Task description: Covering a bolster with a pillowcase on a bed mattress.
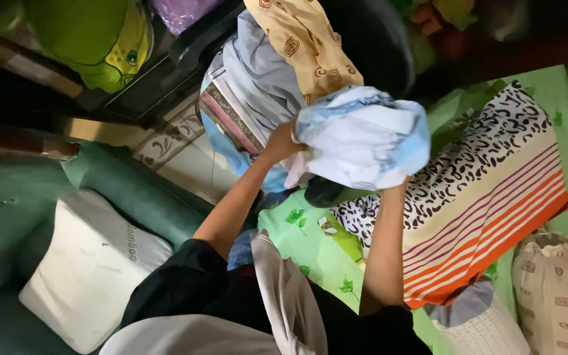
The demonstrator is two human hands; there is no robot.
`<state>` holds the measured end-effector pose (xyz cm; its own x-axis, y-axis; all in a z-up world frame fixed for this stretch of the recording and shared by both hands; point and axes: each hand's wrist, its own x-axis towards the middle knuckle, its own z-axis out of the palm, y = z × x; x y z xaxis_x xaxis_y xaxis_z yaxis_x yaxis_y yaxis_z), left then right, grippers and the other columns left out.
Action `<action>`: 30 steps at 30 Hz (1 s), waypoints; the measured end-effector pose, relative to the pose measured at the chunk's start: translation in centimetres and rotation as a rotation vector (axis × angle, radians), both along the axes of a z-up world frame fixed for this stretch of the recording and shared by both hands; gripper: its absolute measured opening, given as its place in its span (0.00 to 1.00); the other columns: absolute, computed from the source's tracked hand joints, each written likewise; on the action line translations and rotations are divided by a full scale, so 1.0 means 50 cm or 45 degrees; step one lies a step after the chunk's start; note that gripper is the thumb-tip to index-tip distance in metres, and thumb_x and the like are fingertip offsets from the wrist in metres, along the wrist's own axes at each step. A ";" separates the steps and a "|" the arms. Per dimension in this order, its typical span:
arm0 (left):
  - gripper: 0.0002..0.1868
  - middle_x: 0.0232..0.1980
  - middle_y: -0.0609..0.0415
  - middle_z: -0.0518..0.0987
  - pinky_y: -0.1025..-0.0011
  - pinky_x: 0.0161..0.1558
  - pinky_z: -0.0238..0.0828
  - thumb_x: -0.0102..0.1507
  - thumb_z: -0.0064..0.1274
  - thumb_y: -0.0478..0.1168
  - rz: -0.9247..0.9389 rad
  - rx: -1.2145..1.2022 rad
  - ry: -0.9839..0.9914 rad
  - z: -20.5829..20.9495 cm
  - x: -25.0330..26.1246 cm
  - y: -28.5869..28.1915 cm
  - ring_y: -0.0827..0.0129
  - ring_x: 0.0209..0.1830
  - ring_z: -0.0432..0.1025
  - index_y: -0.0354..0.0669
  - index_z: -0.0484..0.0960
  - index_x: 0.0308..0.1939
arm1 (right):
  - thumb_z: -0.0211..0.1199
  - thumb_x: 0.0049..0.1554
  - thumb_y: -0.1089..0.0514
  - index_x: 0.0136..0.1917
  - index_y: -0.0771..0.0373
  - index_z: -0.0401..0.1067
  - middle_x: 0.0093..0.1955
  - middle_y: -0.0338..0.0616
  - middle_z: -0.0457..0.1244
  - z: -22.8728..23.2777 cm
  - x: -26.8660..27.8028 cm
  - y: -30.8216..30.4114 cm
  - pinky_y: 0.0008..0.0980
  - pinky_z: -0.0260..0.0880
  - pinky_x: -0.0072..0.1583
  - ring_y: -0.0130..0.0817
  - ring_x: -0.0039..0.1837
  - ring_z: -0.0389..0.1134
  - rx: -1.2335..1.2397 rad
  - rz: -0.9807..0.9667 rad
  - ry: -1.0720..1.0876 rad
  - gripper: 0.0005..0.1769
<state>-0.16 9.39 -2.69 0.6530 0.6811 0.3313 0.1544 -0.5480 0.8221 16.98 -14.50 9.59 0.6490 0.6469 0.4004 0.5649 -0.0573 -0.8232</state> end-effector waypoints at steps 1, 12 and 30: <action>0.65 0.66 0.28 0.64 0.51 0.60 0.60 0.38 0.78 0.56 -0.002 0.002 0.000 -0.003 0.003 -0.002 0.32 0.63 0.62 0.29 0.58 0.68 | 0.65 0.60 0.58 0.62 0.66 0.71 0.59 0.47 0.67 0.011 -0.001 -0.004 0.37 0.68 0.64 0.37 0.61 0.68 -0.017 0.000 0.010 0.18; 0.24 0.58 0.49 0.85 0.67 0.63 0.72 0.63 0.48 0.30 -0.028 -0.505 -0.420 0.114 -0.042 -0.007 0.68 0.59 0.76 0.37 0.79 0.64 | 0.65 0.64 0.53 0.75 0.63 0.62 0.74 0.52 0.61 0.057 0.028 -0.078 0.44 0.61 0.74 0.46 0.74 0.62 -0.230 -0.001 0.123 0.30; 0.27 0.57 0.42 0.81 0.58 0.53 0.72 0.67 0.44 0.46 -0.438 -0.976 -0.209 0.098 -0.003 -0.193 0.47 0.53 0.73 0.48 0.79 0.69 | 0.71 0.59 0.57 0.72 0.68 0.62 0.65 0.41 0.64 -0.050 -0.070 0.018 0.32 0.64 0.67 0.30 0.64 0.65 0.079 0.305 0.850 0.33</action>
<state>-0.31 -0.25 2.19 0.8484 0.5285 -0.0317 -0.0719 0.1743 0.9821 13.46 -13.60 7.08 0.6113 0.7914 0.0071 -0.0701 0.0632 -0.9955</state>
